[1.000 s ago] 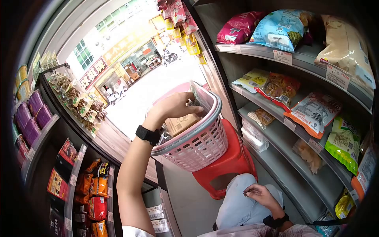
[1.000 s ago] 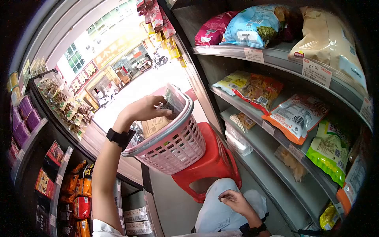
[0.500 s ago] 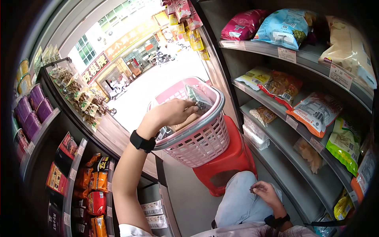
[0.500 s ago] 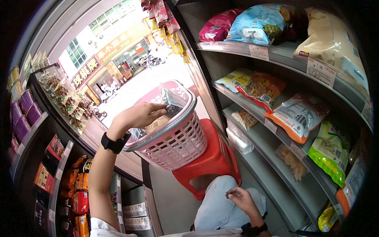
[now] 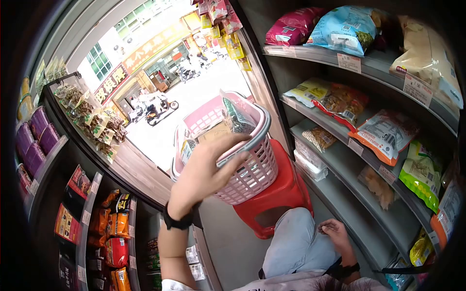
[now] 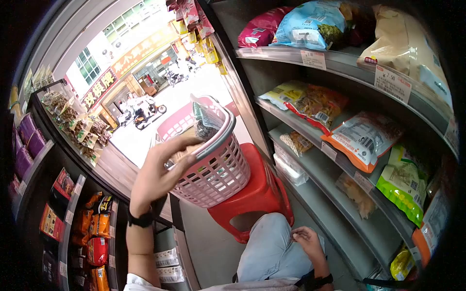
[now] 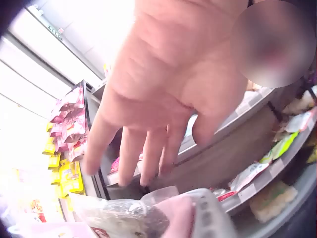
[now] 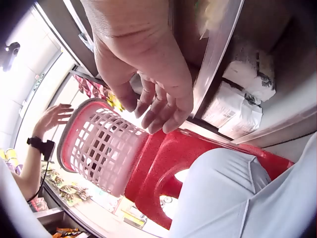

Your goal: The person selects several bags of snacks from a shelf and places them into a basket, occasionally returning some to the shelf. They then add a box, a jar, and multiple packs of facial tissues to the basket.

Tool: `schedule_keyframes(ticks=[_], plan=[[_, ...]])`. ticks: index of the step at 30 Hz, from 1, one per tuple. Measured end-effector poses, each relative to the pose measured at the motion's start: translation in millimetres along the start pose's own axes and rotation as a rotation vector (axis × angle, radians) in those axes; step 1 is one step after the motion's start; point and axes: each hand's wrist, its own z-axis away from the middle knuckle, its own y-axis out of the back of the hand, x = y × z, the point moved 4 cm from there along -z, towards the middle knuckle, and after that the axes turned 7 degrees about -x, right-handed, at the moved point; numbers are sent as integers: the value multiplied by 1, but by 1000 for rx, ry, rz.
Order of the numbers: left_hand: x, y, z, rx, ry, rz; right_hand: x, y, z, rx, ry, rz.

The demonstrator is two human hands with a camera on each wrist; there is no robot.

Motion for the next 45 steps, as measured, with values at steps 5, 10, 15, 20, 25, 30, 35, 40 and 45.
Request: schedule_keyframes(ticks=[5, 10, 15, 20, 25, 30, 35, 40, 45], plan=[[13, -99, 48, -352, -12, 445, 9, 34, 1, 124, -12, 154], [-25, -256, 104, -383, 76, 459, -2, 72, 17, 266, -59, 860], [-32, -295, 134, -369, 355, 664, 31, 142, 32, 489, -53, 1121], [-41, -301, 144, -381, 487, 662, 61, 223, 13, 594, -367, 1084], [-45, -304, 147, -342, 541, 642, 91, 279, -5, 620, -584, 1164], [-52, -299, 150, -302, 572, 627, 107, 294, -15, 595, -843, 1271], [-68, -300, 159, -302, 673, 665, 104, 264, -78, 459, -730, 1215], [-77, -300, 142, -285, 654, 636, 82, 167, -208, 419, -289, 772], [-83, -304, 133, -274, 596, 599, 36, 95, -293, 411, -92, 730]])
